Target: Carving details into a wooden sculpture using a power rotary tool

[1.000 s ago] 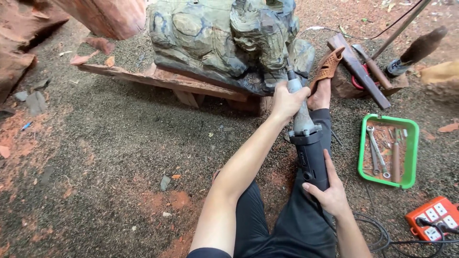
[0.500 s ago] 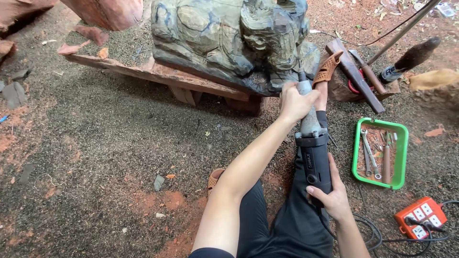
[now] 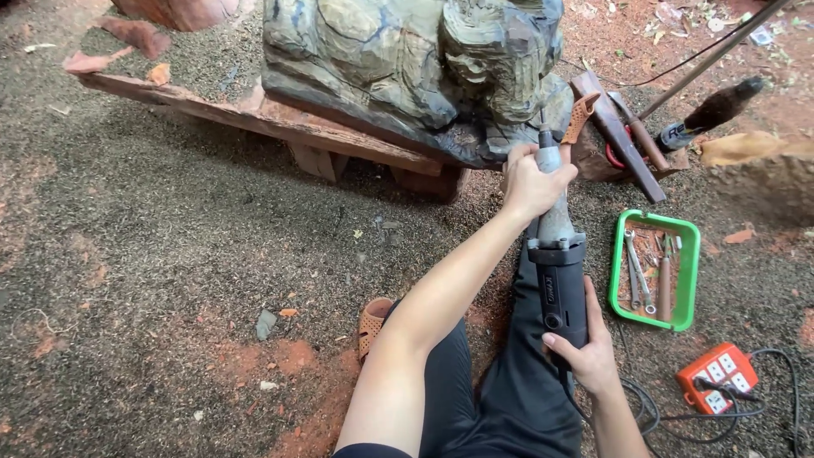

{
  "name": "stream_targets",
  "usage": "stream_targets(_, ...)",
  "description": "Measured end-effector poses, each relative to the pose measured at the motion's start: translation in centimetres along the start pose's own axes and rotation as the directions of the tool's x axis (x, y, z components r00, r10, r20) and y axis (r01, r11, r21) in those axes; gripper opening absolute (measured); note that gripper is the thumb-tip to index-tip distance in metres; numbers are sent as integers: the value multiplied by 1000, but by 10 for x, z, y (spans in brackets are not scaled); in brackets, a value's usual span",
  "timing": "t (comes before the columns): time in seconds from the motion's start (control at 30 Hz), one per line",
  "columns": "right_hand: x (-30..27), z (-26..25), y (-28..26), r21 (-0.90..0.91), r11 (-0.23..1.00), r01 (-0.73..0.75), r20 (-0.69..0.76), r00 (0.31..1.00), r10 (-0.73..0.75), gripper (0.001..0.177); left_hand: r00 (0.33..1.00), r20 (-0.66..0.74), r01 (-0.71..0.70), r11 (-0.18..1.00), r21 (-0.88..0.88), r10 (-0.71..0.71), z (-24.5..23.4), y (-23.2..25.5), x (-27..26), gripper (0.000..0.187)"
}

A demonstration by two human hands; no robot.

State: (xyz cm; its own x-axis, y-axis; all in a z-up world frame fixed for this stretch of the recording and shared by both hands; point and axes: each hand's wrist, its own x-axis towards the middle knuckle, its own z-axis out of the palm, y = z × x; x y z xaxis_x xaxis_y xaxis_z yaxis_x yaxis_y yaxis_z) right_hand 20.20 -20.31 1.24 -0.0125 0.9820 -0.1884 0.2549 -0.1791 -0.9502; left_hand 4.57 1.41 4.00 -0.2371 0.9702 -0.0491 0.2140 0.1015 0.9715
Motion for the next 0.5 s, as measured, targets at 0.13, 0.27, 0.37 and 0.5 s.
stream_targets(0.13, -3, 1, -3, -2, 1000, -24, -6, 1000, 24, 117, 999, 20, -26, 1000, -6, 26, -1, 2, -3, 49)
stream_targets(0.27, -1, -1, -1, -15, 1000, -6, 13, 1000, 6, 116, 999, -37, -40, 999, -4, 39, 2, -4, 0, 55)
stream_targets(0.37, 0, -1, 3, -16, 1000, -18, 9, 1000, 18, 118, 997, -38, -69, 998, -1, 69, 3, -7, -1, 57)
stream_targets(0.5, -2, -1, 9, 90, 995, -51, 30, 998, 48, 116, 985, -64, -160, 987, -7, 159, 10, -27, 4, 51)
